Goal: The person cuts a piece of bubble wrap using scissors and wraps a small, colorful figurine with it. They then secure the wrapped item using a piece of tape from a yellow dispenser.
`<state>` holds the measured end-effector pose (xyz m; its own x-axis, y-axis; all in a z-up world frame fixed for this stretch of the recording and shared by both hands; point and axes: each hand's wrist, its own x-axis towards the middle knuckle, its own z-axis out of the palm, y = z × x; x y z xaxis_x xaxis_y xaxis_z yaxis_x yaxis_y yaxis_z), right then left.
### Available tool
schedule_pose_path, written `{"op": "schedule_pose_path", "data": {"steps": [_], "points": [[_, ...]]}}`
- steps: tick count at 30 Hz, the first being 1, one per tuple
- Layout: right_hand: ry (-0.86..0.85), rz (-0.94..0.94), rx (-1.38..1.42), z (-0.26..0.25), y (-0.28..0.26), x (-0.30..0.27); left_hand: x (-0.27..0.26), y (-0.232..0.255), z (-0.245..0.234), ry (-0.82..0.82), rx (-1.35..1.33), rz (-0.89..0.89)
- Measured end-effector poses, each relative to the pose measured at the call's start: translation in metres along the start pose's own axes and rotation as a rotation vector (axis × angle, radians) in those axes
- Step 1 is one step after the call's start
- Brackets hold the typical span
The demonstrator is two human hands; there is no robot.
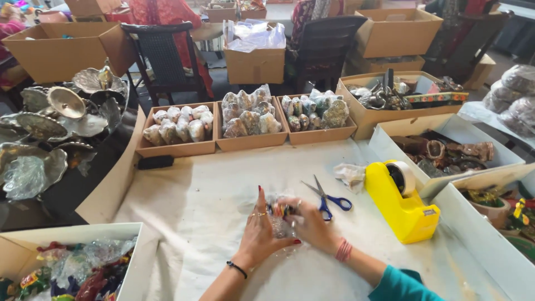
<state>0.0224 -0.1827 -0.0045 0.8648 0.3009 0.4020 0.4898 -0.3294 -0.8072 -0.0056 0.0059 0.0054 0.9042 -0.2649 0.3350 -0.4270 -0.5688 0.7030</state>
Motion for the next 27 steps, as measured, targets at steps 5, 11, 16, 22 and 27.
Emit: {"op": "schedule_pose_path", "data": {"steps": [5, 11, 16, 22, 27], "points": [[-0.112, -0.179, -0.088, -0.004, -0.011, -0.006, -0.003, -0.030, 0.000, 0.021, 0.010, 0.193], [-0.089, -0.159, -0.087, -0.006, -0.011, -0.010, -0.009, -0.032, -0.032, -0.226, 0.161, 0.055], [-0.037, -0.119, -0.088, -0.003, 0.000, -0.010, -0.007, -0.033, -0.036, -0.263, 0.201, 0.032], [-0.048, -0.075, -0.085, -0.005, -0.002, -0.005, -0.016, -0.009, -0.057, -0.331, 0.154, 0.058], [-0.069, -0.035, -0.073, -0.005, -0.007, -0.008, -0.030, -0.022, -0.054, -0.316, 0.101, 0.108]]}}
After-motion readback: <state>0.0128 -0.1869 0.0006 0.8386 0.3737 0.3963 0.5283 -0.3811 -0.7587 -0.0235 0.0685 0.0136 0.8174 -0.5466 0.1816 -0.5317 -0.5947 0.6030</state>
